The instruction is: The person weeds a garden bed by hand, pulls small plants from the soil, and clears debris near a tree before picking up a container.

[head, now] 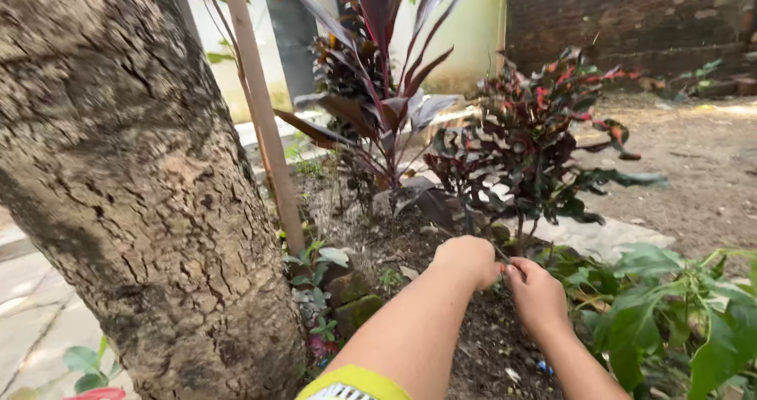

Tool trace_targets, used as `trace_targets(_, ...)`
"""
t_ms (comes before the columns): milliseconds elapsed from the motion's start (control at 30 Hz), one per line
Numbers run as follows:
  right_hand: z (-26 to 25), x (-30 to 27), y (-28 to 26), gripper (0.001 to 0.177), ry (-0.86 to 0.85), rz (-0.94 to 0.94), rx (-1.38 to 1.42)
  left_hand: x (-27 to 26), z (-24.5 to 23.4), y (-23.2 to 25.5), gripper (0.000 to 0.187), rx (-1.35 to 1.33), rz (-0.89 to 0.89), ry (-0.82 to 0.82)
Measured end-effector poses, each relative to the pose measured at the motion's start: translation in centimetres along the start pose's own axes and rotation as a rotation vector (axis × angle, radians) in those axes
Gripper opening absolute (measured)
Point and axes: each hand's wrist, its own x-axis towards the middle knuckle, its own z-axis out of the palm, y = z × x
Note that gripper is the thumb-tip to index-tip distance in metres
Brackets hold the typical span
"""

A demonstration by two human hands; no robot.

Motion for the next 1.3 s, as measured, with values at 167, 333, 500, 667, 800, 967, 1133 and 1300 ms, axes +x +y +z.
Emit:
trace_targets(167,0.9,0.1,0.8,0.041,-0.037,-0.036,-0.064,1.1,4.3,-2.0,0.039,-0.048,0.009,0.028)
trace_targets(333,2.5,0.1,1.7,0.037,-0.077,-0.098,-0.107,4.1,7.4,-4.4,0.044,-0.066,0.053,0.044)
trace_targets(500,4.3,-1.0,5.8,0.038,-0.124,-0.163,-0.189,7.1,12.8,-8.0,0.041,-0.161,-0.013,-0.124)
trace_targets(667,5.6,-2.8,11.8,0.042,-0.266,0.029,-0.26,11.1,16.3,-13.0,0.031,-0.203,0.008,-0.165)
trace_targets(800,6.2,-2.2,13.2,0.043,-0.339,0.163,-0.399,14.7,18.6,-14.3,0.027,-0.224,0.024,-0.141)
trace_targets(967,9.6,0.4,12.3,0.042,-0.331,0.156,-0.491,16.0,23.3,-15.8,0.024,-0.304,0.004,-0.143)
trace_targets(1133,16.0,4.4,11.0,0.041,-0.295,0.049,-0.564,18.4,26.8,-16.7,0.021,-0.308,0.008,-0.114)
trace_targets(1300,18.3,6.2,9.7,0.039,-0.351,0.011,-0.511,19.9,27.5,-17.8,0.019,-0.378,0.015,-0.031)
